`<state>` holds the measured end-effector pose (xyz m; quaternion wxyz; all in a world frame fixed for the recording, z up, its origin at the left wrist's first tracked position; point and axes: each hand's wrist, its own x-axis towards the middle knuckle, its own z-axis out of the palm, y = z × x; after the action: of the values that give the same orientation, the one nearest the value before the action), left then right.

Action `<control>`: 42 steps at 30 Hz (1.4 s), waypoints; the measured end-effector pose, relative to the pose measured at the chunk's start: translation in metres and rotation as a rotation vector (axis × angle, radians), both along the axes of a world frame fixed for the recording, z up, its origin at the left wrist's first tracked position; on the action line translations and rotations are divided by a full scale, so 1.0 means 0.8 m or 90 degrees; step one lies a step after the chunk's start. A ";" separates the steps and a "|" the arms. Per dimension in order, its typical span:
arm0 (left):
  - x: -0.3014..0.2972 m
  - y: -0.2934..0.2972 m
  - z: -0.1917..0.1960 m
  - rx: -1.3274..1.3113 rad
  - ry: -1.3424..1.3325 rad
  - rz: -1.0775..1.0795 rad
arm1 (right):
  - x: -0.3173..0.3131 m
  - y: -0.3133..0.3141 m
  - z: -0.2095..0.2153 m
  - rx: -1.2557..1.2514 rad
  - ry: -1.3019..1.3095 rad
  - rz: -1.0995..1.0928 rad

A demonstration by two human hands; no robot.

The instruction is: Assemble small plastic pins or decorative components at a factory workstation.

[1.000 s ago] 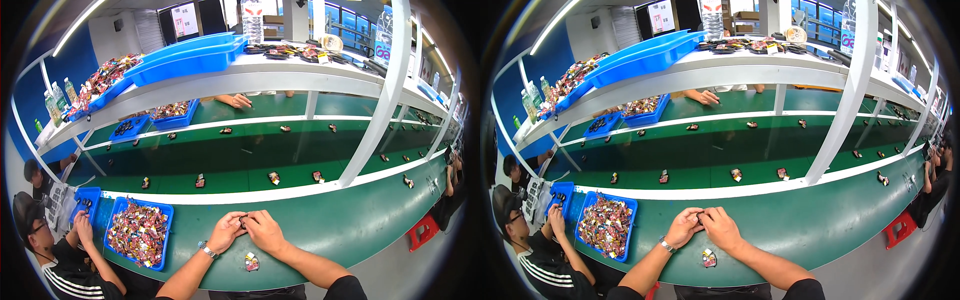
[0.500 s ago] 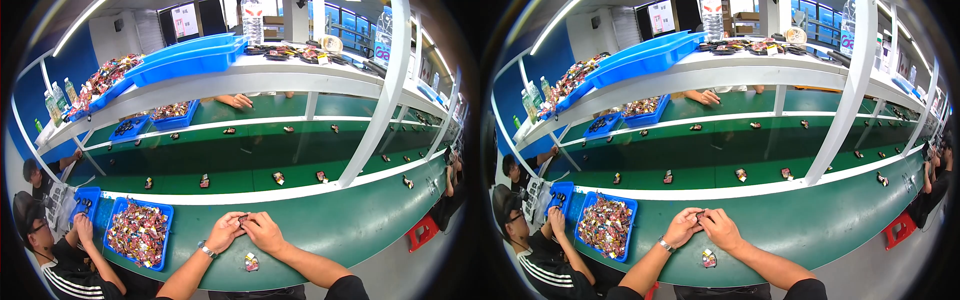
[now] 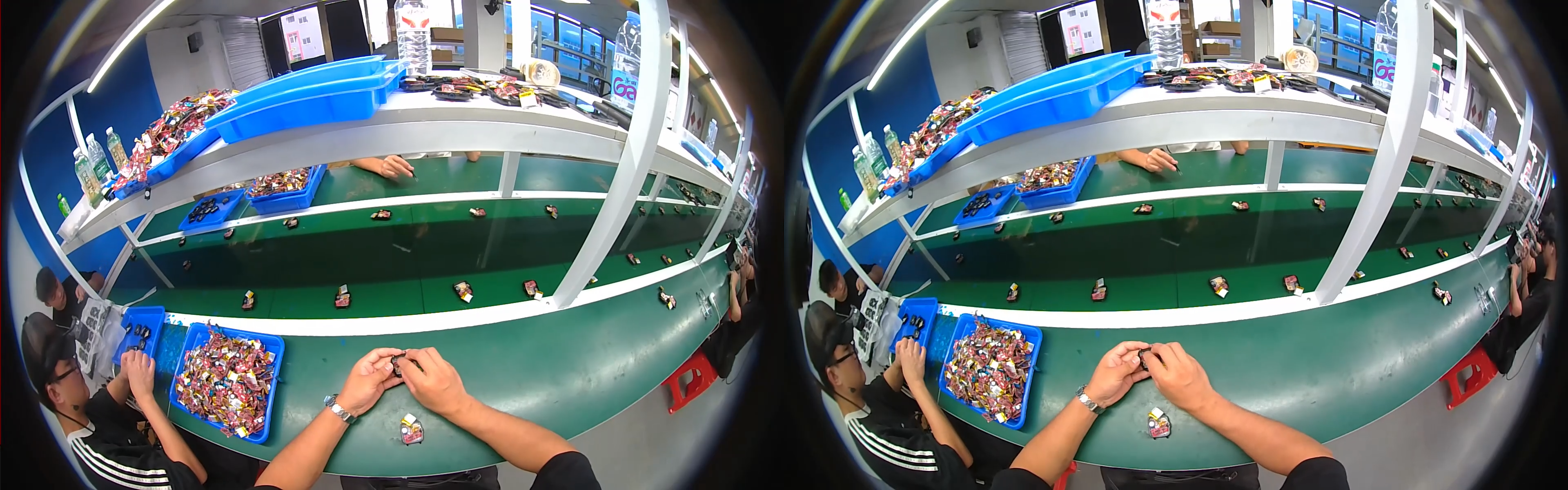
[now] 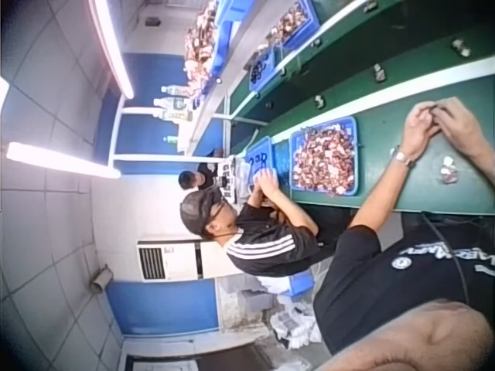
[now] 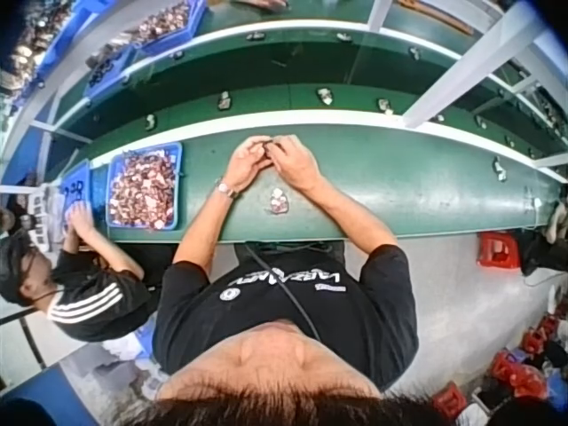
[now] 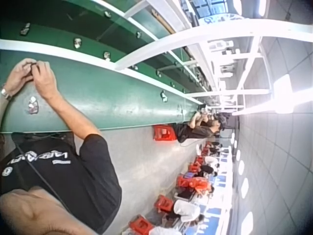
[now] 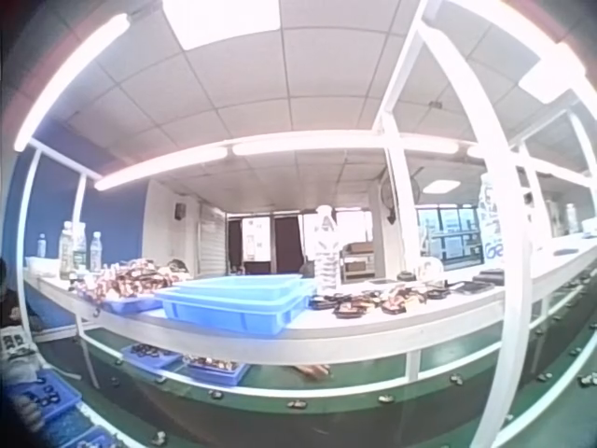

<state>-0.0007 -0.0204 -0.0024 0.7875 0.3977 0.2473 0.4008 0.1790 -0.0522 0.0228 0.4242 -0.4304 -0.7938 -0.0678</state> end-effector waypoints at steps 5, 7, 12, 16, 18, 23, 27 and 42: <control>-0.001 0.000 -0.003 0.004 -0.005 -0.002 | 0.002 0.002 -0.002 0.014 0.027 0.010; -0.001 0.000 -0.004 0.003 0.005 -0.002 | 0.002 0.003 0.001 0.021 0.023 0.014; -0.001 0.000 -0.003 0.005 -0.002 0.000 | 0.000 0.004 0.000 0.028 0.035 0.022; 0.006 -0.003 0.006 0.002 0.007 0.017 | 0.003 0.005 -0.005 0.048 -0.005 0.000; 0.007 -0.002 0.003 0.003 0.006 0.019 | 0.004 0.007 -0.006 0.055 -0.008 0.002; 0.002 0.001 -0.002 0.000 0.000 0.034 | -0.001 0.009 0.001 0.055 0.012 0.019; 0.000 0.003 -0.007 0.006 -0.012 0.037 | -0.008 0.006 0.001 -0.041 0.071 0.033; -0.003 0.001 0.014 0.011 -0.016 0.038 | 0.099 0.163 -0.011 -0.116 0.052 -0.285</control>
<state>-0.0028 -0.0194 0.0089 0.7748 0.3914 0.2457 0.4314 0.2585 0.0782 0.0138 0.3895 -0.6346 -0.6638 -0.0706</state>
